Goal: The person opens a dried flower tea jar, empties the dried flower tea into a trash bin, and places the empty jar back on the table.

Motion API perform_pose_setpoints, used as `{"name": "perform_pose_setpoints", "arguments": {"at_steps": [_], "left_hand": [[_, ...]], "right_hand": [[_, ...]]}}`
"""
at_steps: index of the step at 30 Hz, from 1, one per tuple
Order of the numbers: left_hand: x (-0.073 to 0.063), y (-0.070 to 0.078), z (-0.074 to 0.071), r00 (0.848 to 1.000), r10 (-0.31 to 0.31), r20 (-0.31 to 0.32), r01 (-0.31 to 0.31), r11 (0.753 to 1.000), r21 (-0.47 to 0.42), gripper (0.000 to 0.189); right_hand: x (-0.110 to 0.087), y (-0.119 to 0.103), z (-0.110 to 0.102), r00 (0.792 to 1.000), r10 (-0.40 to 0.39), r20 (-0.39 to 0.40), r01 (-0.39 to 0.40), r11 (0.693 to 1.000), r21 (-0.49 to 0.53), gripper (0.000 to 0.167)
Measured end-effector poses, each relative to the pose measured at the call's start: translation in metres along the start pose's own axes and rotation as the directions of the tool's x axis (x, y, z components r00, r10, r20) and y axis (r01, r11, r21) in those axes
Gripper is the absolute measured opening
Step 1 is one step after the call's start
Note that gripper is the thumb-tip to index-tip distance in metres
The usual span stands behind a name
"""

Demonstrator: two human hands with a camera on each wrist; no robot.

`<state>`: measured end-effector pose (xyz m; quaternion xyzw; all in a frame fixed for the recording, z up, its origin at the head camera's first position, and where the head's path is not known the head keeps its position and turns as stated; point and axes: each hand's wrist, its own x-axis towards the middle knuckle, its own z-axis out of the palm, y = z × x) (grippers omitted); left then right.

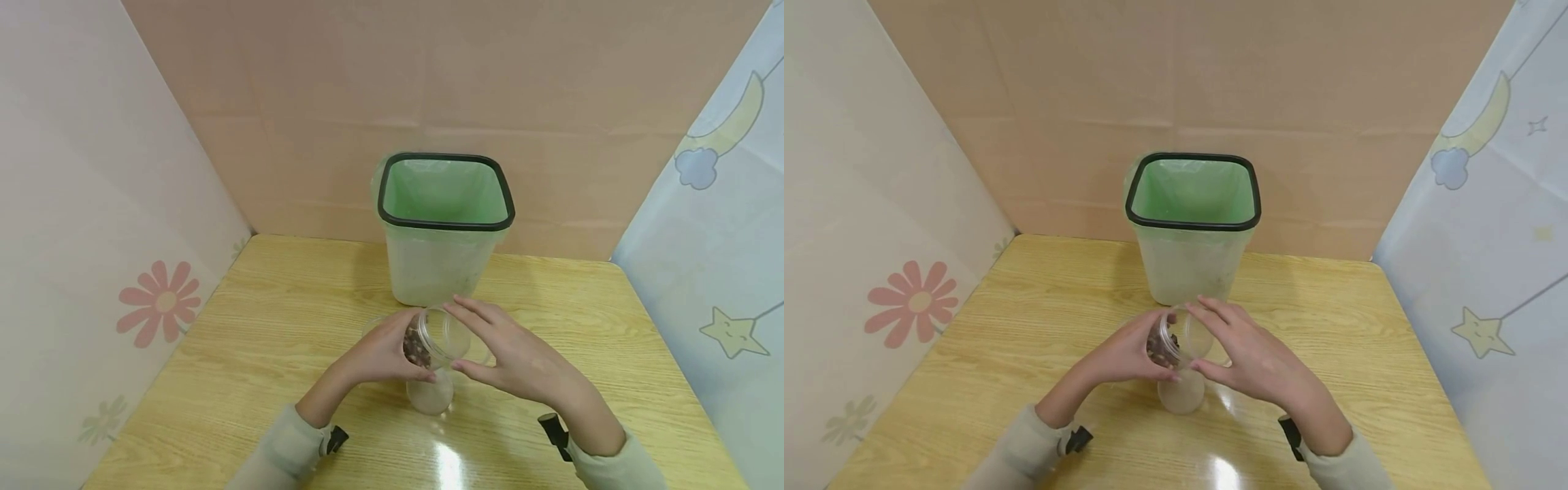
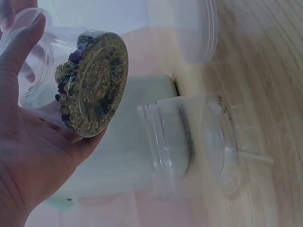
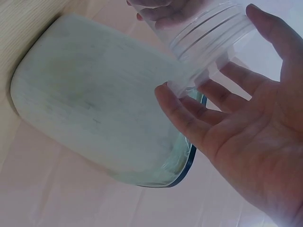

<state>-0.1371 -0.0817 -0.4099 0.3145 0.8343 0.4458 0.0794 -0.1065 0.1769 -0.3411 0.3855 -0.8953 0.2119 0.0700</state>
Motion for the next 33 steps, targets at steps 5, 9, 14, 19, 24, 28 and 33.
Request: {"name": "perform_pose_setpoints", "arguments": {"at_steps": [5,9,14,19,24,28,33], "left_hand": [[-0.001,0.001,-0.003,0.999,-0.035,-0.022,0.035,0.999,0.013,0.094],[-0.002,0.000,-0.005,0.998,-0.049,-0.035,0.049,0.999,0.016,0.094],[-0.004,-0.002,-0.006,0.997,-0.060,-0.045,0.061,0.998,0.019,0.094],[-0.005,-0.003,-0.008,0.997,-0.067,-0.050,0.069,0.997,0.028,0.093],[-0.006,-0.003,-0.010,0.996,-0.067,-0.055,0.068,0.997,0.026,0.091],[-0.007,-0.004,-0.012,0.996,-0.065,-0.056,0.066,0.998,0.018,0.092],[-0.008,-0.005,-0.014,0.996,-0.067,-0.056,0.068,0.998,0.010,0.095]], "right_hand": [[-0.001,0.002,0.000,1.000,0.006,-0.002,-0.006,1.000,0.003,0.076],[-0.002,0.004,0.001,1.000,0.011,0.004,-0.011,1.000,0.007,0.077],[-0.004,0.006,0.002,1.000,0.024,0.012,-0.024,1.000,0.002,0.078],[-0.008,0.007,0.002,0.999,0.044,0.017,-0.044,0.999,-0.001,0.077],[-0.009,0.009,0.002,0.998,0.058,0.022,-0.058,0.998,-0.001,0.075],[-0.010,0.010,0.003,0.998,0.059,0.029,-0.059,0.998,-0.001,0.074],[-0.012,0.012,0.004,0.997,0.061,0.040,-0.061,0.998,-0.005,0.074]]}}
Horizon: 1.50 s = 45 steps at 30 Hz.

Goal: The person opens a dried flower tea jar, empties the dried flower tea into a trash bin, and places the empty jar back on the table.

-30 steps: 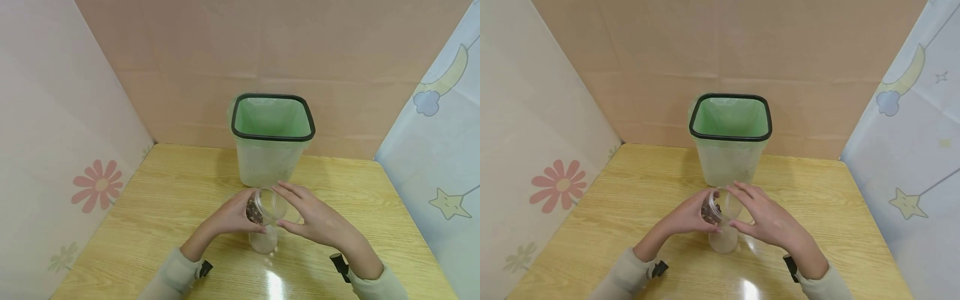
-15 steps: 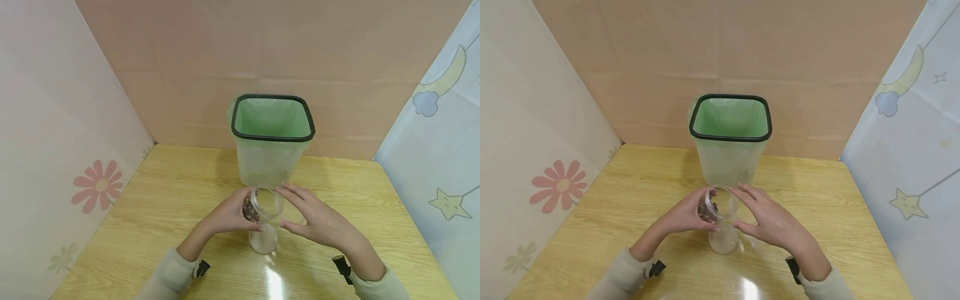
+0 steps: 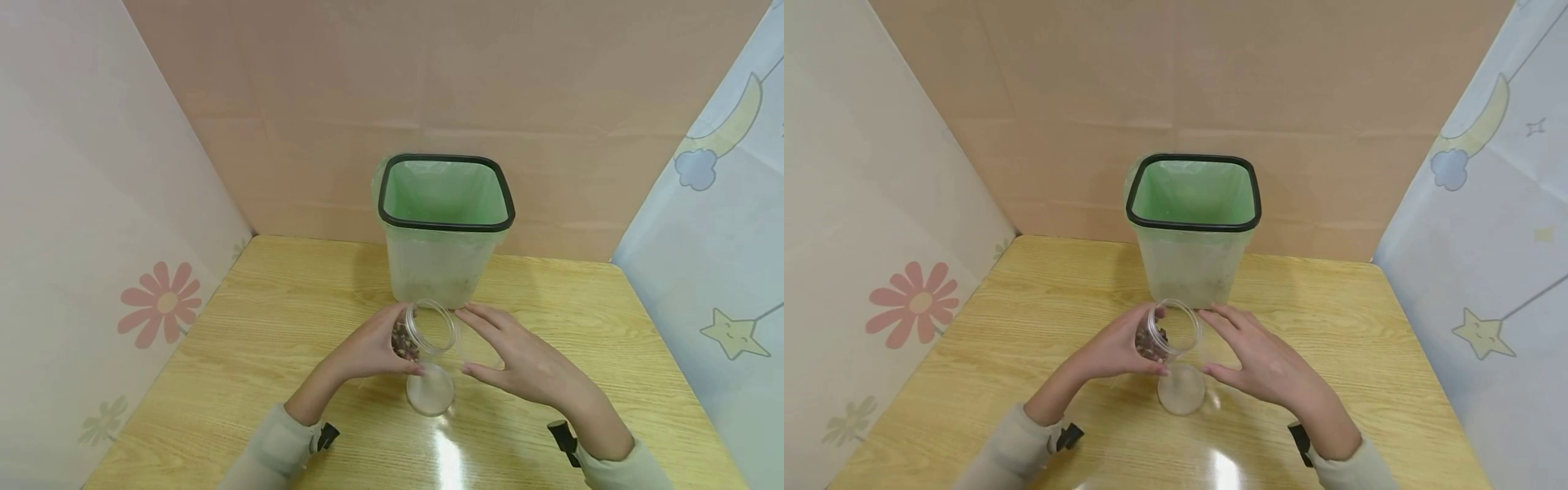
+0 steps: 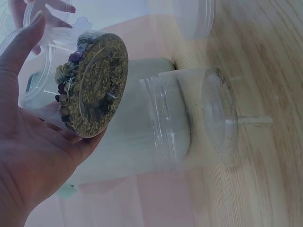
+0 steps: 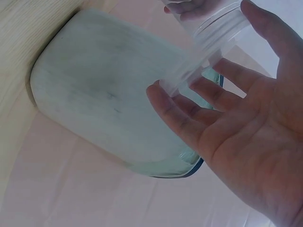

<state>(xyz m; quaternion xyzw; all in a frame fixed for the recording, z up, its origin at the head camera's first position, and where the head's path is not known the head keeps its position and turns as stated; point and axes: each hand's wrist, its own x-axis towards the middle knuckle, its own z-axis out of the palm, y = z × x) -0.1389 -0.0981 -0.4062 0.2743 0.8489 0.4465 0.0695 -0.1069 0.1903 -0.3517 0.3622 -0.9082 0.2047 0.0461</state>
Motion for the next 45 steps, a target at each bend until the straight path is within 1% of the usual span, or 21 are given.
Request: {"name": "perform_pose_setpoints", "arguments": {"at_steps": [7,13,19,26,34,40,45], "left_hand": [[-0.001,0.000,-0.002,1.000,-0.010,-0.009,0.010,1.000,0.015,0.097],[0.000,-0.002,-0.004,1.000,0.015,-0.014,-0.015,1.000,0.005,0.096],[0.000,-0.002,-0.007,1.000,0.007,-0.011,-0.007,1.000,0.002,0.098],[-0.002,0.001,-0.011,1.000,-0.021,-0.011,0.021,1.000,0.014,0.101],[-0.003,0.001,-0.014,0.999,-0.023,-0.027,0.024,0.999,0.037,0.097],[-0.004,0.002,-0.016,0.999,-0.012,-0.042,0.014,0.998,0.057,0.094],[-0.003,0.002,-0.018,0.999,-0.004,-0.051,0.008,0.997,0.073,0.094]], "right_hand": [[-0.003,0.003,0.003,0.999,0.032,0.019,-0.032,0.999,-0.003,0.073],[-0.007,0.007,0.004,0.996,0.071,0.047,-0.072,0.997,0.005,0.076],[-0.009,0.009,0.006,0.995,0.080,0.057,-0.080,0.997,0.010,0.073],[-0.009,0.014,0.011,0.992,0.098,0.083,-0.100,0.995,0.017,0.072],[-0.011,0.019,0.021,0.987,0.115,0.108,-0.119,0.992,0.028,0.069],[-0.011,0.022,0.025,0.986,0.113,0.126,-0.118,0.992,0.033,0.069],[-0.012,0.025,0.028,0.980,0.131,0.149,-0.139,0.989,0.043,0.069]]}}
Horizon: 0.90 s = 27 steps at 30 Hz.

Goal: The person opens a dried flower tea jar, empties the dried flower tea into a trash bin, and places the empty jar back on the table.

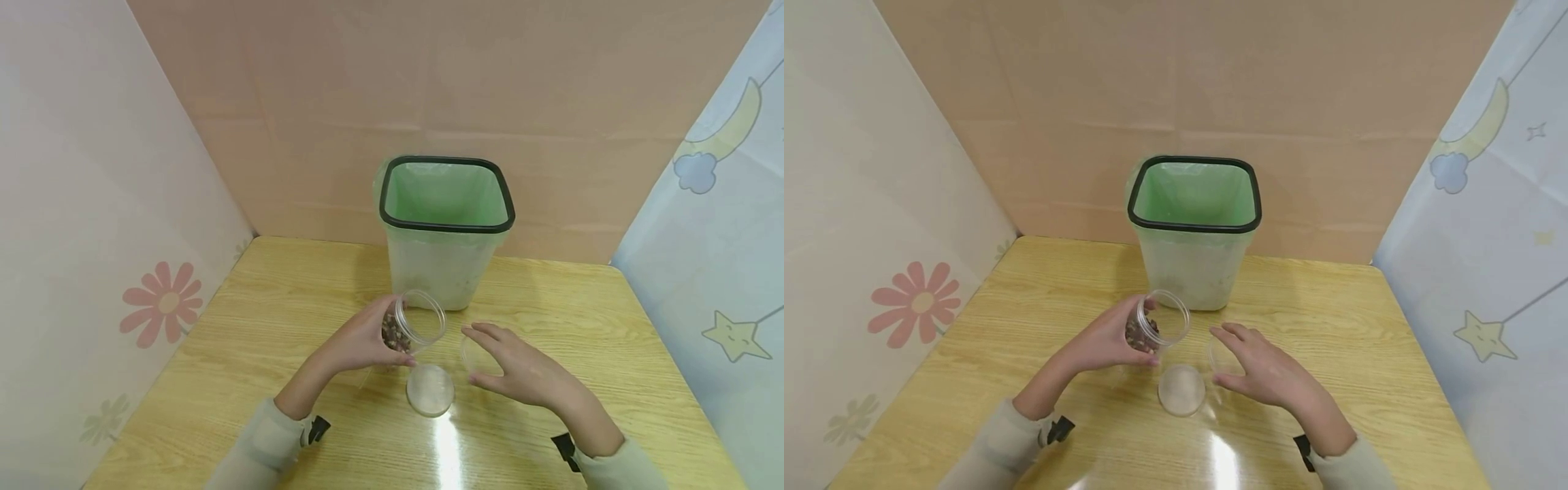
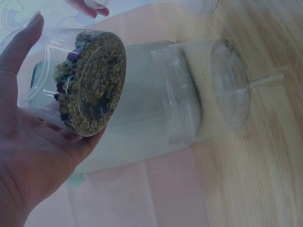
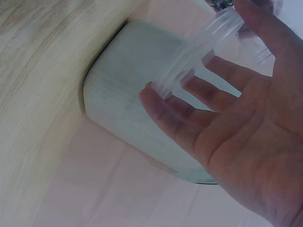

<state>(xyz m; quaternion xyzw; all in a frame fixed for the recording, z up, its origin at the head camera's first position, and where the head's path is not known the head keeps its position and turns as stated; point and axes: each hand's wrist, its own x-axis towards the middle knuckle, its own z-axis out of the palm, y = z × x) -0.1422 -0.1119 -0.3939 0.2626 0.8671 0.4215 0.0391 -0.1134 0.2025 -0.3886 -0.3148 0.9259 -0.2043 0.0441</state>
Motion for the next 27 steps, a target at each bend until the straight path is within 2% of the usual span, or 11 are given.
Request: {"name": "perform_pose_setpoints", "arguments": {"at_steps": [17,27], "left_hand": [[0.003,0.002,-0.012,1.000,0.018,0.019,-0.018,1.000,0.014,0.090],[0.000,0.001,-0.021,1.000,-0.012,0.009,0.012,0.999,0.032,0.096]], "right_hand": [[0.003,0.011,0.011,0.997,0.038,0.064,-0.039,0.999,0.024,0.069],[0.005,0.015,0.015,0.990,0.078,0.118,-0.083,0.996,0.032,0.068]]}}
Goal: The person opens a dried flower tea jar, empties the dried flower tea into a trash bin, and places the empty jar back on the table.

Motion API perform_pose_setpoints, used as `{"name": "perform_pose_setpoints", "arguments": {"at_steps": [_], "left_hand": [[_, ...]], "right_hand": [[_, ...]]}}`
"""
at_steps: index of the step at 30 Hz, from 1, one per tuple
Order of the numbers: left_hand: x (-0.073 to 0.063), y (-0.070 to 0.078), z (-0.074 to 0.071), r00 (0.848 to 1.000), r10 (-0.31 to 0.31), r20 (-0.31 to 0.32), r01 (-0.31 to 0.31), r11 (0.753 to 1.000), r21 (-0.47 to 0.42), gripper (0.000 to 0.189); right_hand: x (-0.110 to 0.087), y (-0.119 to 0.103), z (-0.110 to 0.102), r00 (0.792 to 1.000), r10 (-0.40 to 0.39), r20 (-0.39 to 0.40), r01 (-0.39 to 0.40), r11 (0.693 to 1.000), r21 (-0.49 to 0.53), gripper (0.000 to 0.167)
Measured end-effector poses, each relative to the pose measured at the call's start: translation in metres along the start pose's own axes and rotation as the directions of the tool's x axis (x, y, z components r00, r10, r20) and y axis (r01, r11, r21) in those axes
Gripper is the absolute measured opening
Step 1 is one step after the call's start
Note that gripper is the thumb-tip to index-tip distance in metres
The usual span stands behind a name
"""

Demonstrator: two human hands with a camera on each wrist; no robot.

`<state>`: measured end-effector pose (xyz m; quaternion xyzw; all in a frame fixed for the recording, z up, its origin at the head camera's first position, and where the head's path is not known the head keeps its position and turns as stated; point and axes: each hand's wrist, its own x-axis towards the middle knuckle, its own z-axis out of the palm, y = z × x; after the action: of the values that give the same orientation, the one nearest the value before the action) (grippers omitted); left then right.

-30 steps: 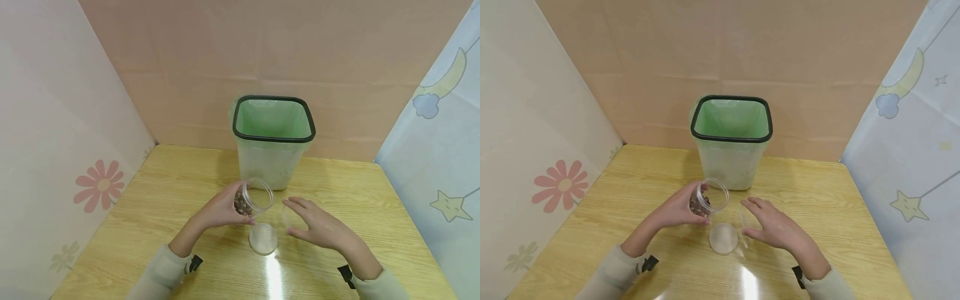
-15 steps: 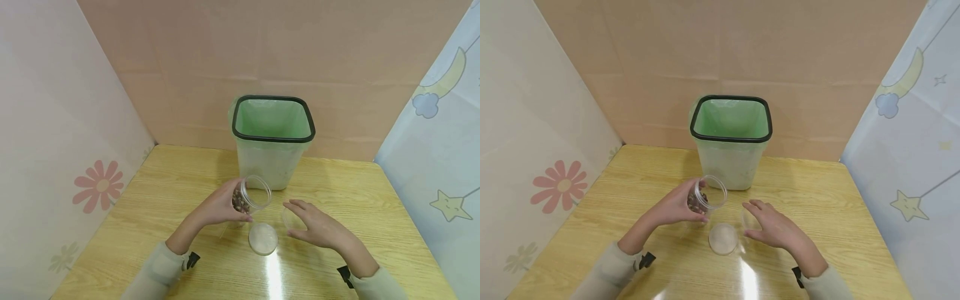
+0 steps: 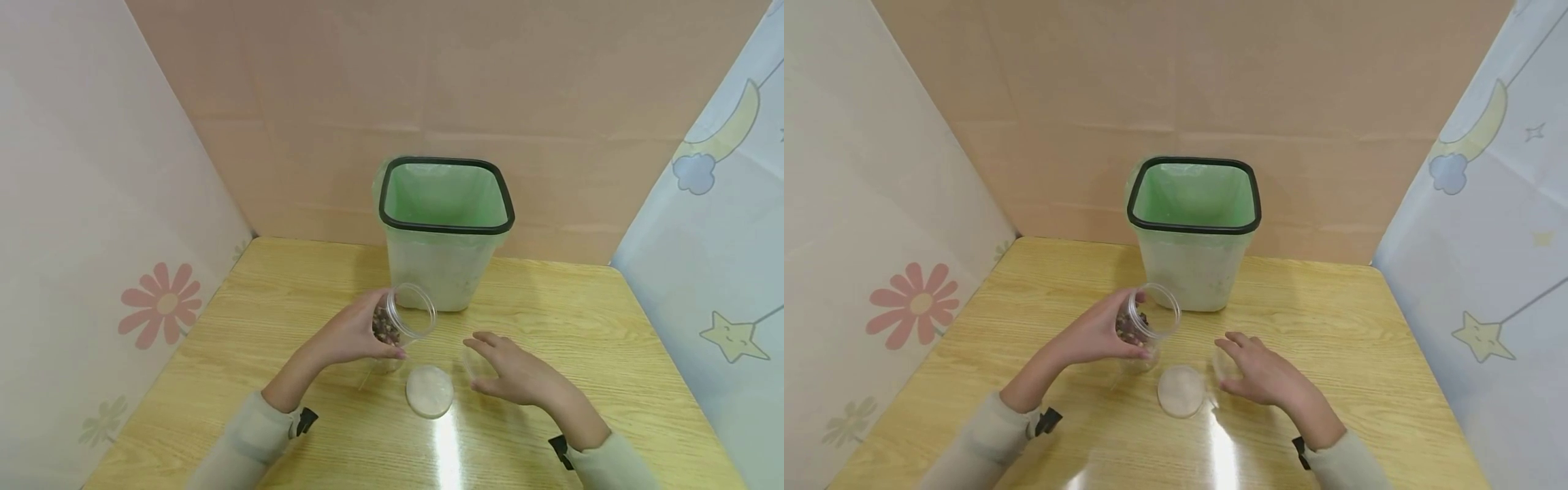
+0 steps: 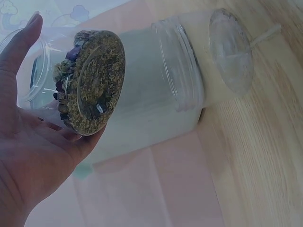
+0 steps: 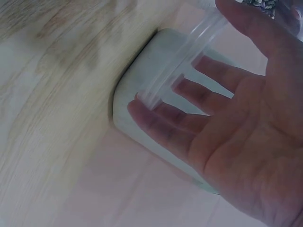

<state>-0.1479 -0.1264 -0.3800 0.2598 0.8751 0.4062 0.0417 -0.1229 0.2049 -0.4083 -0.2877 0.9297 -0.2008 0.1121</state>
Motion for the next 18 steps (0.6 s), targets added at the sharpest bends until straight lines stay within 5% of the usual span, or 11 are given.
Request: {"name": "perform_pose_setpoints", "arguments": {"at_steps": [18], "left_hand": [[0.001,-0.001,-0.013,0.999,0.040,-0.015,-0.040,0.999,0.009,0.093]], "right_hand": [[0.005,0.001,0.010,0.992,0.050,0.116,-0.050,0.999,0.001,0.070]]}}
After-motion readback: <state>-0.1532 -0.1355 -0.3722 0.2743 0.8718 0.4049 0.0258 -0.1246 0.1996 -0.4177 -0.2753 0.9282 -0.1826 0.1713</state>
